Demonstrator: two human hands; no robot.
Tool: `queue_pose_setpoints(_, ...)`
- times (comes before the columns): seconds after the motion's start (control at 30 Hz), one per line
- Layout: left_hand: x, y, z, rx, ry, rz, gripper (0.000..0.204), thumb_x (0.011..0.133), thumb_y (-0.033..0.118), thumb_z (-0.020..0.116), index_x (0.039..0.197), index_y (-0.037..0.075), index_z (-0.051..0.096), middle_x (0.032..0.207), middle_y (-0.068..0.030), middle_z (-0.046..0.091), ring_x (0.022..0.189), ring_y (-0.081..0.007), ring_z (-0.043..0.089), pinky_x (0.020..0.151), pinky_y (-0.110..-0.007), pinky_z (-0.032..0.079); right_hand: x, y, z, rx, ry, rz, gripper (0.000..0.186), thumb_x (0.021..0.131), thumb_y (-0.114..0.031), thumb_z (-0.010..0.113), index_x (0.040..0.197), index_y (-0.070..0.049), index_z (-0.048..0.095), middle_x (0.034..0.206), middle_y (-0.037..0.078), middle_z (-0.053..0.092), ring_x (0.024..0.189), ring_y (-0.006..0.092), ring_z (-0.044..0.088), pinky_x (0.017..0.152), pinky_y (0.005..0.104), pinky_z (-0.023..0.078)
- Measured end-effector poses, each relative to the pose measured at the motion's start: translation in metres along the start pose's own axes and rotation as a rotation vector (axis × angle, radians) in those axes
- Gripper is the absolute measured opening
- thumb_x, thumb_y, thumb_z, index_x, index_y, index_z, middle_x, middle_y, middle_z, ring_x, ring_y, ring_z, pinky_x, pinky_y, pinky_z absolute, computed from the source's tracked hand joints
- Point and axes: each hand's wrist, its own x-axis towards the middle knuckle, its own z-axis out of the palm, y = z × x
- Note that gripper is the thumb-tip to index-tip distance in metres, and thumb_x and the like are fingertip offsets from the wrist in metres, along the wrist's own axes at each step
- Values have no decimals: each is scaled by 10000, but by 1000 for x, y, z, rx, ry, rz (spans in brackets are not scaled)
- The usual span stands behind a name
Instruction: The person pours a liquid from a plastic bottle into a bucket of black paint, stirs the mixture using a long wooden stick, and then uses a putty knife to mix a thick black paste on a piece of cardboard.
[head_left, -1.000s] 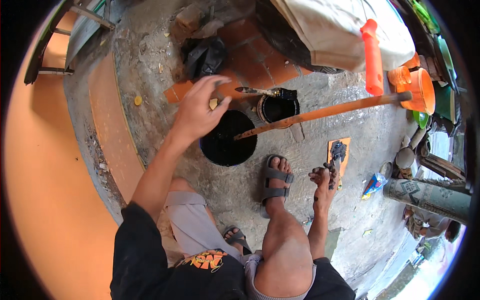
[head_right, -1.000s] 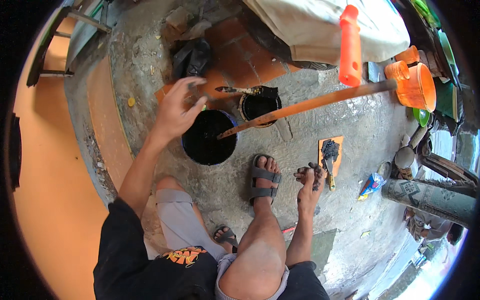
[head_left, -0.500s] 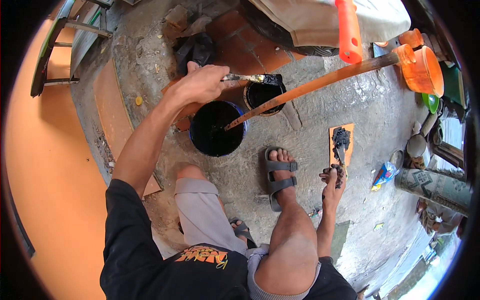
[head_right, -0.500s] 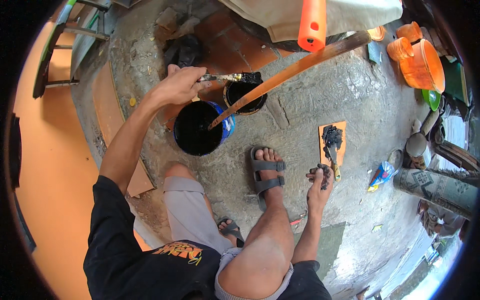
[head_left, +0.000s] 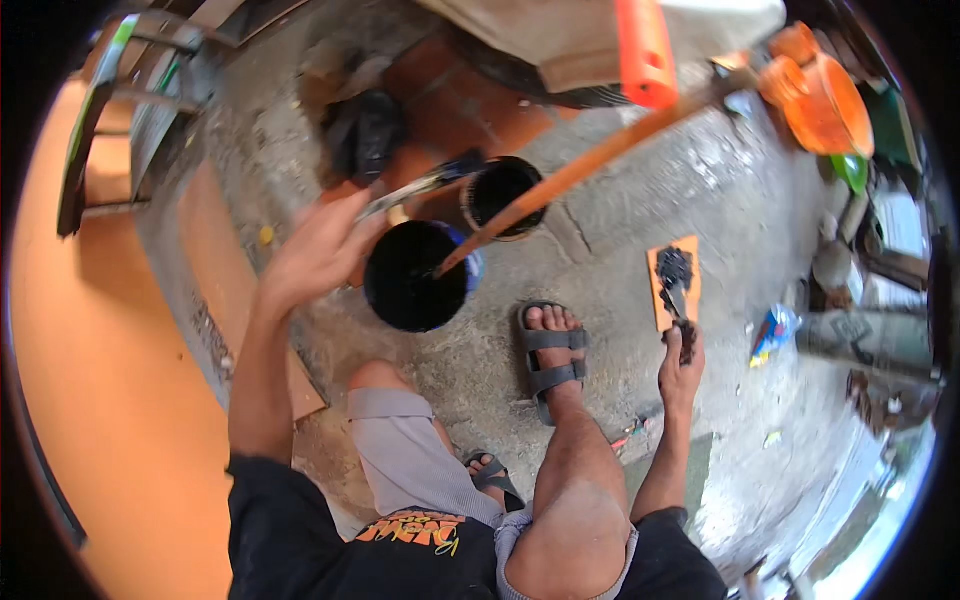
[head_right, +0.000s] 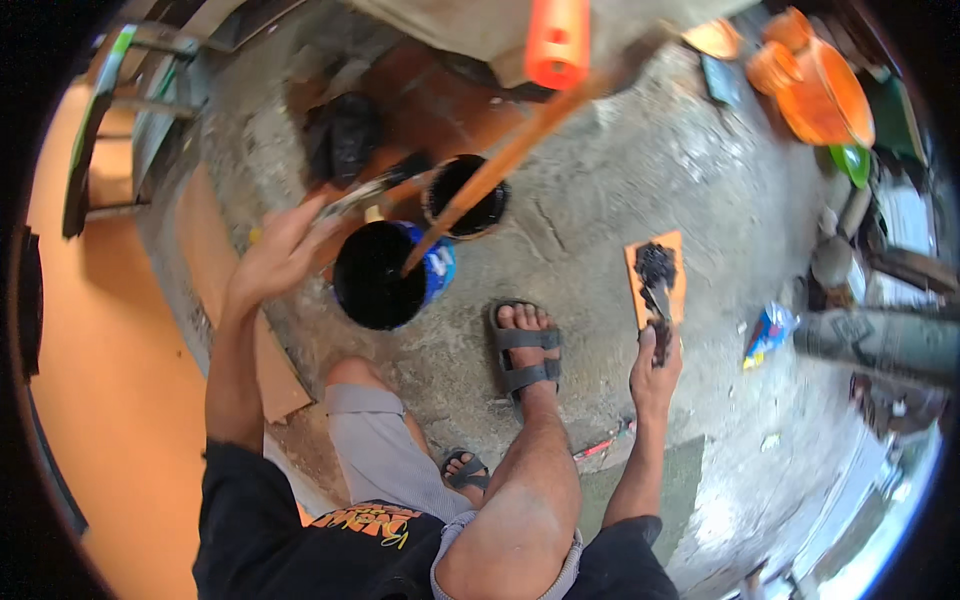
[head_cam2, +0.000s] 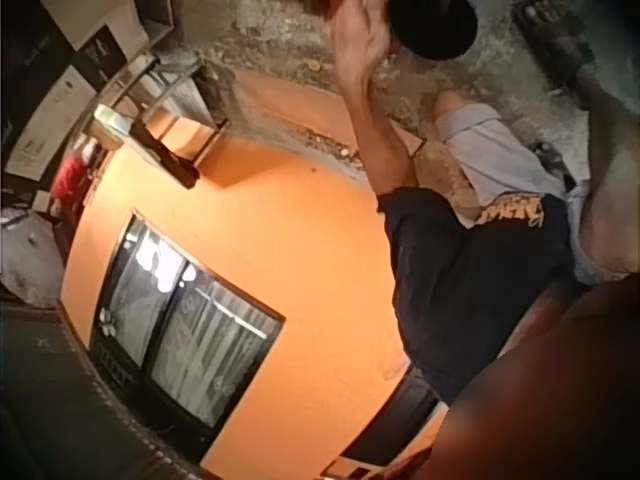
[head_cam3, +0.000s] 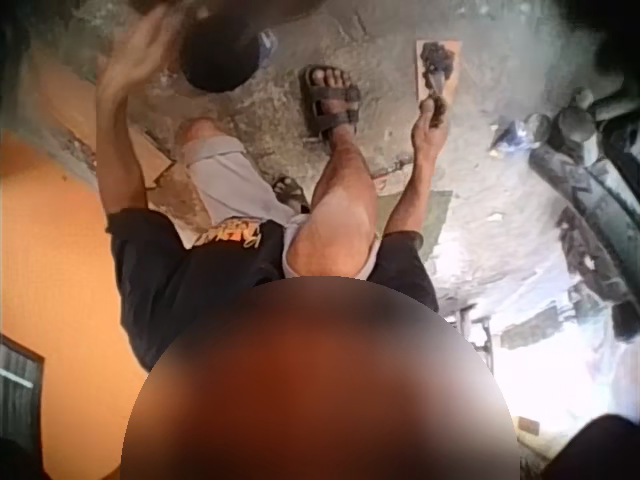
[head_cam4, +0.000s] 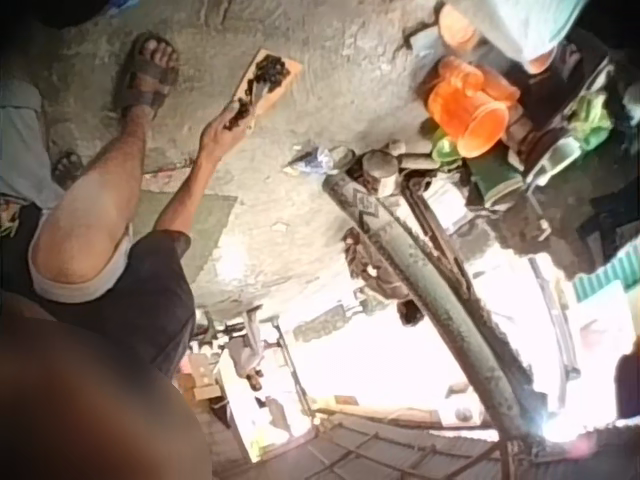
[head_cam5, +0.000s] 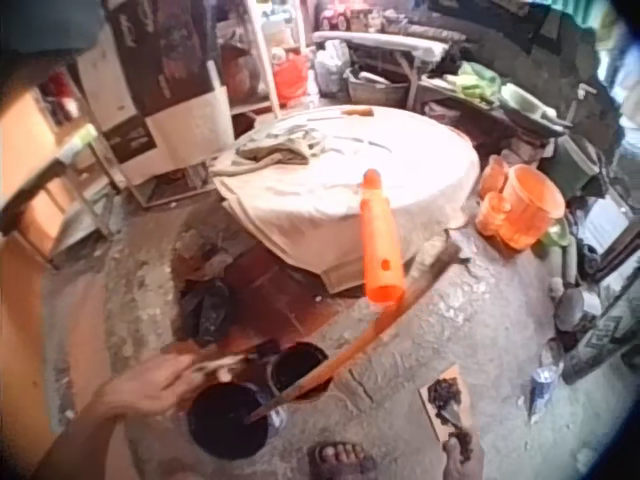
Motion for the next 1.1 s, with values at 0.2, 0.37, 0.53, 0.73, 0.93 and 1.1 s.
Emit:
queue_pose_setpoints(0.2, -131, 46, -38, -170, -78, -321, 257, 988, 227, 522, 1060, -14, 575, 907, -167, 596, 837, -317, 556, 761, -399, 442, 30, 25, -24, -366, 84, -3, 259, 876, -156, 627, 1083, -7, 587, 936, 173, 654, 862, 326, 633, 788, 397, 497)
queue_pose_setpoints(0.37, -111, 125, 45, -467, -318, -245, 223, 952, 186, 547, 1036, -20, 555, 811, -177, 553, 768, -321, 562, 683, -409, 436, 41, 70, -40, -524, 77, 14, 338, 839, -169, 654, 1136, -35, 566, 1022, 164, 617, 930, 322, 605, 831, 404, 486)
queue_pose_setpoints(0.53, -40, 172, 180, -611, -150, -40, 214, 955, 195, 539, 984, -17, 541, 790, -217, 561, 731, -395, 563, 644, -434, 438, 49, 125, -46, -377, 89, 117, 430, 817, -160, 694, 1190, -13, 538, 1095, 169, 628, 987, 296, 629, 876, 380, 496)
queue_pose_setpoints(0.73, -9, 187, 195, -916, -218, -285, 250, 965, 210, 508, 978, -39, 525, 815, -256, 613, 809, -462, 592, 686, -486, 455, 46, 123, -24, -242, 18, 183, 475, 799, -124, 722, 1221, -4, 542, 1067, 164, 651, 1012, 278, 633, 893, 363, 494)
queue_pose_setpoints(0.93, -22, 157, 214, -737, -131, -305, 252, 969, 231, 506, 991, -19, 527, 814, -264, 605, 807, -463, 596, 687, -491, 445, 60, 82, 4, -332, -124, 17, 370, 796, -95, 675, 1152, -16, 610, 1101, 207, 636, 1037, 348, 616, 908, 394, 485)
queue_pose_setpoints(1.1, -31, 151, 222, -787, -58, -354, 293, 979, 267, 487, 963, -25, 514, 825, -276, 594, 805, -468, 580, 690, -499, 432, 52, 19, 51, -149, -360, -10, 388, 840, -102, 619, 1209, 8, 570, 1127, 226, 627, 1067, 364, 602, 928, 411, 466)
